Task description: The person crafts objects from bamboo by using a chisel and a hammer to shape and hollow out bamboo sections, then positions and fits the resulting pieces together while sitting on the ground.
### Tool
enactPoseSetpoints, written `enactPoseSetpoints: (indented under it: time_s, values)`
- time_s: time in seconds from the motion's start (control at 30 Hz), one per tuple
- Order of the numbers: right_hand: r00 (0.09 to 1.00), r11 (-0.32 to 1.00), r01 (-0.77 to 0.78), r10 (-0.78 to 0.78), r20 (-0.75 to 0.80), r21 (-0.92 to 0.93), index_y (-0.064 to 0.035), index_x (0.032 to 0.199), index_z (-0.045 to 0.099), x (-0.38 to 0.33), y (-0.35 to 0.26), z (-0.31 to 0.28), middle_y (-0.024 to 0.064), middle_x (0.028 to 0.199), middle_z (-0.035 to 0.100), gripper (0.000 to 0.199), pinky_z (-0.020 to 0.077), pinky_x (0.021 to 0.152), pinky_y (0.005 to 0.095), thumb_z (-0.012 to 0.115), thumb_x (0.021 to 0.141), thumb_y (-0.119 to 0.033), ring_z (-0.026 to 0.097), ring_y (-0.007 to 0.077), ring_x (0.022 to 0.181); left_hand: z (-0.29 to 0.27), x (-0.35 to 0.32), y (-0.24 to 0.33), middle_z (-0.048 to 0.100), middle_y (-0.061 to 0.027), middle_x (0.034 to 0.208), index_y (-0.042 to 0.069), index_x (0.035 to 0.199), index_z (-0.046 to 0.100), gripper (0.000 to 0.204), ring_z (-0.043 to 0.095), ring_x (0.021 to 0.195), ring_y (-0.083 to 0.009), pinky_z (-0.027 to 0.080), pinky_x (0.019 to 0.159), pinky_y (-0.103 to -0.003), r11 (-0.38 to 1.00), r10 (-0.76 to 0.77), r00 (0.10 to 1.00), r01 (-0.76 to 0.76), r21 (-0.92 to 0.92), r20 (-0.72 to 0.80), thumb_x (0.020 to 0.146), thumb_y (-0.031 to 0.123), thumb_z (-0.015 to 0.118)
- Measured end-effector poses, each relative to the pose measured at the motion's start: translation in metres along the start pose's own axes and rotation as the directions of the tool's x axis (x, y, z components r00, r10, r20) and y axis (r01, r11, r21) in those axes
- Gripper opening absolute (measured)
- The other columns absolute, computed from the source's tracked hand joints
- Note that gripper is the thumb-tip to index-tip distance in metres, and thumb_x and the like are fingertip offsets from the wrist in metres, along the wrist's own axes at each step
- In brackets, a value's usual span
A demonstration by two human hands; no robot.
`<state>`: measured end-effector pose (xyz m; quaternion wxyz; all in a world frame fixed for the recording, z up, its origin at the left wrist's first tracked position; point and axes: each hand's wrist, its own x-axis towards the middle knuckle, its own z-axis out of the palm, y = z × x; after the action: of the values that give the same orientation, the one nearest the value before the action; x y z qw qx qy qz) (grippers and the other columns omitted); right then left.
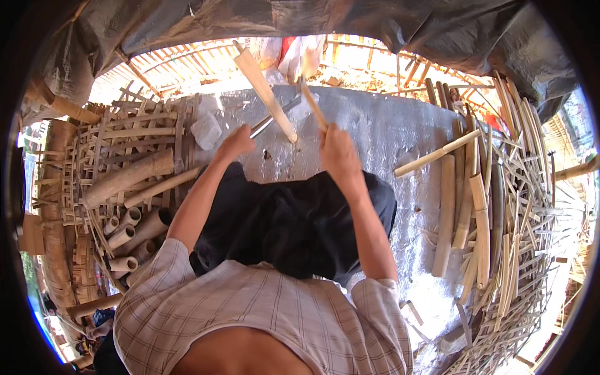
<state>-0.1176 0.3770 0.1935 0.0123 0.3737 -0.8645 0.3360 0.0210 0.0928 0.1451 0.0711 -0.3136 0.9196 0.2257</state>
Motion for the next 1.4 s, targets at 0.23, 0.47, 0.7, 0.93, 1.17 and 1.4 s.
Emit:
enactPoseSetpoints:
  time_s: [0.23, 0.47, 0.7, 0.93, 1.17, 1.4]
  values:
    - [0.962, 0.946, 0.029, 0.061, -0.264, 0.324, 0.0036, 0.109, 0.047, 0.038, -0.097, -0.066, 0.0330, 0.069, 0.061, 0.024, 0.0430, 0.053, 0.0586, 0.058, 0.106, -0.017, 0.061, 0.0561, 0.070, 0.011, 0.005, -0.024, 0.065, -0.0330, 0.124, -0.005, 0.115, 0.061, 0.037, 0.062, 0.119, -0.0499, 0.049, 0.101, -0.055, 0.999, -0.031, 0.999, 0.030, -0.013, -0.024, 0.084, 0.015, 0.059]
    - [0.970, 0.967, 0.242, -0.239, 0.046, -0.078, 0.0074, 0.111, 0.054, -0.088, 0.084, 0.116, 0.0291, 0.080, 0.068, 0.027, 0.0555, 0.064, 0.0553, 0.058, 0.102, -0.018, 0.068, 0.0476, 0.073, 0.002, -0.008, -0.004, 0.063, -0.0333, 0.127, -0.005, 0.119, 0.061, 0.037, 0.059, 0.124, -0.0494, 0.048, 0.105, -0.054, 0.998, -0.058, 0.998, 0.058, -0.009, -0.014, 0.087, 0.014, 0.056]
    - [0.995, 0.999, 0.016, -0.010, -0.104, 0.050, 0.0032, 0.099, 0.047, -0.022, -0.028, -0.009, 0.0316, 0.070, 0.062, 0.021, 0.0480, 0.055, 0.0587, 0.056, 0.106, -0.015, 0.062, 0.0525, 0.067, 0.001, -0.007, -0.015, 0.066, -0.0341, 0.119, -0.006, 0.110, 0.064, 0.032, 0.063, 0.116, -0.0490, 0.050, 0.100, -0.056, 1.000, 0.008, 0.998, -0.010, -0.025, -0.057, 0.084, 0.013, 0.059]
    - [0.961, 0.945, -0.061, 0.142, -0.238, 0.320, 0.0017, 0.104, 0.045, 0.018, -0.062, -0.001, 0.0339, 0.069, 0.061, 0.020, 0.0441, 0.054, 0.0613, 0.054, 0.107, -0.015, 0.061, 0.0560, 0.068, 0.004, -0.011, 0.003, 0.068, -0.0321, 0.117, -0.003, 0.110, 0.066, 0.029, 0.064, 0.115, -0.0484, 0.051, 0.097, -0.056, 1.000, 0.022, 0.996, -0.022, 0.004, -0.089, 0.085, 0.012, 0.060]
    - [0.991, 0.998, 0.052, -0.049, -0.125, 0.021, 0.0048, 0.101, 0.052, -0.035, 0.024, 0.051, 0.0301, 0.065, 0.060, 0.021, 0.0484, 0.062, 0.0626, 0.056, 0.105, -0.016, 0.060, 0.0554, 0.069, -0.017, -0.016, 0.021, 0.070, -0.0308, 0.111, -0.003, 0.108, 0.067, 0.027, 0.068, 0.108, -0.0477, 0.054, 0.092, -0.055, 0.997, 0.012, 0.997, -0.005, 0.082, -0.074, 0.086, 0.011, 0.061]
    - [0.972, 0.936, -0.113, 0.174, -0.160, 0.334, 0.0043, 0.102, 0.050, 0.006, -0.065, -0.030, 0.0340, 0.070, 0.062, 0.021, 0.0473, 0.058, 0.0624, 0.055, 0.105, -0.016, 0.061, 0.0546, 0.068, 0.004, -0.004, -0.003, 0.070, -0.0308, 0.113, -0.001, 0.108, 0.068, 0.031, 0.067, 0.110, -0.0489, 0.052, 0.095, -0.057, 0.993, 0.075, 0.983, -0.058, 0.104, -0.168, 0.084, 0.017, 0.060]
